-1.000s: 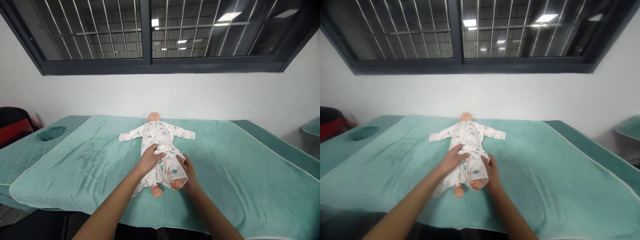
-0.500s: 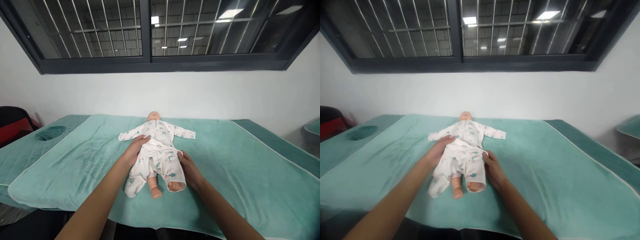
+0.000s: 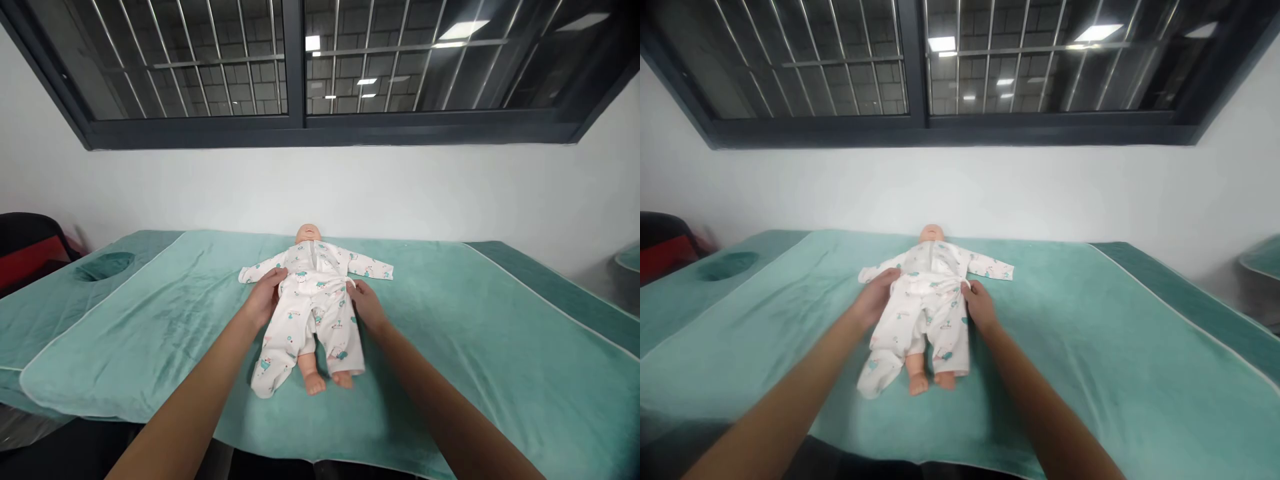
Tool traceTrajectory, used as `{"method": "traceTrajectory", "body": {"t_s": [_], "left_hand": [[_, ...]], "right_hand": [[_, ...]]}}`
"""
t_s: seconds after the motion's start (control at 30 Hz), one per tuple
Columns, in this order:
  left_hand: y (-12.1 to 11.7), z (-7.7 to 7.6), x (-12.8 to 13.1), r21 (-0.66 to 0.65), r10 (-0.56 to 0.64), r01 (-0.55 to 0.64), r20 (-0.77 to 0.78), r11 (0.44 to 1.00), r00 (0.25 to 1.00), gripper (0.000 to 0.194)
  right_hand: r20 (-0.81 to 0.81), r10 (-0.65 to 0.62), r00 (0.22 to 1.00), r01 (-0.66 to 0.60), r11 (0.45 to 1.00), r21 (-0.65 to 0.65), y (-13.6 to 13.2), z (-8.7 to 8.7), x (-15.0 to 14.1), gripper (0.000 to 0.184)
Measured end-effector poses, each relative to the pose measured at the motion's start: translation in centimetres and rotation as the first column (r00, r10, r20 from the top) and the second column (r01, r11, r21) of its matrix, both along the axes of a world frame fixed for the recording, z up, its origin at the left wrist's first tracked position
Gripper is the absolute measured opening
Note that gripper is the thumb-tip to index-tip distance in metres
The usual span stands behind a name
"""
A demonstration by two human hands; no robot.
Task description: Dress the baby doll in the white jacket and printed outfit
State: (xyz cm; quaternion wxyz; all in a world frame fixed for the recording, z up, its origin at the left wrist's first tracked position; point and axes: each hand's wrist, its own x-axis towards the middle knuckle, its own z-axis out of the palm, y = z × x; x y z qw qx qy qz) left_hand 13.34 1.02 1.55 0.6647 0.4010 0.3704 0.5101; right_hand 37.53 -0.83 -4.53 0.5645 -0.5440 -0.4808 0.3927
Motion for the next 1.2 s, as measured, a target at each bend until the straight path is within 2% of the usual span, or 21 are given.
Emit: {"method": "traceTrajectory", "body": {"t_s": [0.13,0.23,0.33,0.4,0.43,0.47,0.53,0.6,0.7,0.77,0.8,0.87,0.93,1.0,1.03,1.1,1.2], "left_hand": [[-0.8,-0.4,0.8,-0.022,-0.006,0.004,-0.073,1.0,0.997,0.032],[-1.6,0.7,1.6,0.006,0.01,-0.009,-0.106,1.0,0.994,0.036],[-2.1,2.2,2.3,0.055,0.019,-0.012,-0.121,0.998,0.992,0.037],[-2.1,3.0,2.6,0.087,0.019,-0.007,-0.143,0.996,0.99,0.036],[-1.9,3.2,2.6,0.102,0.019,-0.004,-0.142,0.995,0.99,0.035],[-1.7,3.3,2.5,0.117,0.022,-0.006,-0.133,0.993,0.991,0.035],[-1.3,3.3,2.0,0.138,0.028,-0.011,-0.119,0.99,0.993,0.035],[-0.9,3.0,1.3,0.142,-0.003,0.029,-0.184,0.989,0.983,0.036],[-1.0,2.4,0.2,0.123,-0.193,0.252,-0.362,0.96,0.912,0.037],[-1.2,1.9,-0.1,0.14,-0.268,0.341,-0.377,0.929,0.886,0.038],[-1.3,1.6,-0.1,0.162,-0.247,0.318,-0.349,0.934,0.904,0.039],[-1.4,1.2,0.3,0.19,-0.118,0.172,-0.268,0.967,0.956,0.04],[-1.4,0.8,0.7,0.171,-0.007,0.043,-0.202,0.984,0.979,0.039],[-1.6,0.5,1.1,0.135,0.019,0.002,-0.157,0.991,0.987,0.037],[-1.7,0.4,1.1,0.122,0.016,0.0,-0.134,0.993,0.991,0.037],[-2.0,0.4,0.9,0.079,-0.035,0.044,-0.111,0.996,0.993,0.041],[-2.6,0.3,-0.2,0.013,-0.233,0.236,-0.127,0.972,0.964,0.049]], "right_hand": [[0.165,-0.027,0.986,0.007,0.993,0.122,-0.9,2.4,-0.8,0.029],[0.337,0.073,0.939,-0.149,0.967,0.205,-1.5,5.2,-2.6,0.036],[0.417,0.334,0.845,-0.401,0.912,0.082,-1.2,7.8,-4.4,0.04],[0.424,0.533,0.732,-0.572,0.819,-0.043,-0.4,9.0,-5.0,0.035],[0.398,0.603,0.691,-0.625,0.776,-0.09,0.1,9.4,-5.1,0.031],[0.345,0.643,0.684,-0.648,0.752,-0.117,0.7,9.8,-5.0,0.028],[0.165,0.649,0.742,-0.635,0.761,-0.137,1.9,10.1,-4.7,0.023],[-0.071,0.612,0.787,-0.616,0.776,-0.137,3.0,10.1,-4.3,0.02],[-0.265,0.567,0.78,-0.61,0.784,-0.118,3.8,9.6,-4.1,0.014],[-0.287,0.556,0.78,-0.602,0.792,-0.101,3.6,9.1,-4.4,0.013],[-0.282,0.561,0.778,-0.607,0.788,-0.107,3.4,8.9,-4.6,0.014],[-0.247,0.607,0.755,-0.649,0.744,-0.157,2.7,8.7,-4.9,0.019],[-0.159,0.694,0.702,-0.71,0.666,-0.229,2.0,8.8,-5.2,0.03],[-0.061,0.764,0.643,-0.748,0.608,-0.266,1.5,9.0,-5.3,0.04],[-0.036,0.776,0.63,-0.756,0.602,-0.257,1.4,9.0,-5.4,0.043],[-0.071,0.767,0.638,-0.762,0.615,-0.201,1.4,9.0,-5.3,0.045],[-0.24,0.715,0.657,-0.751,0.651,-0.115,1.6,8.4,-5.4,0.049]]}}
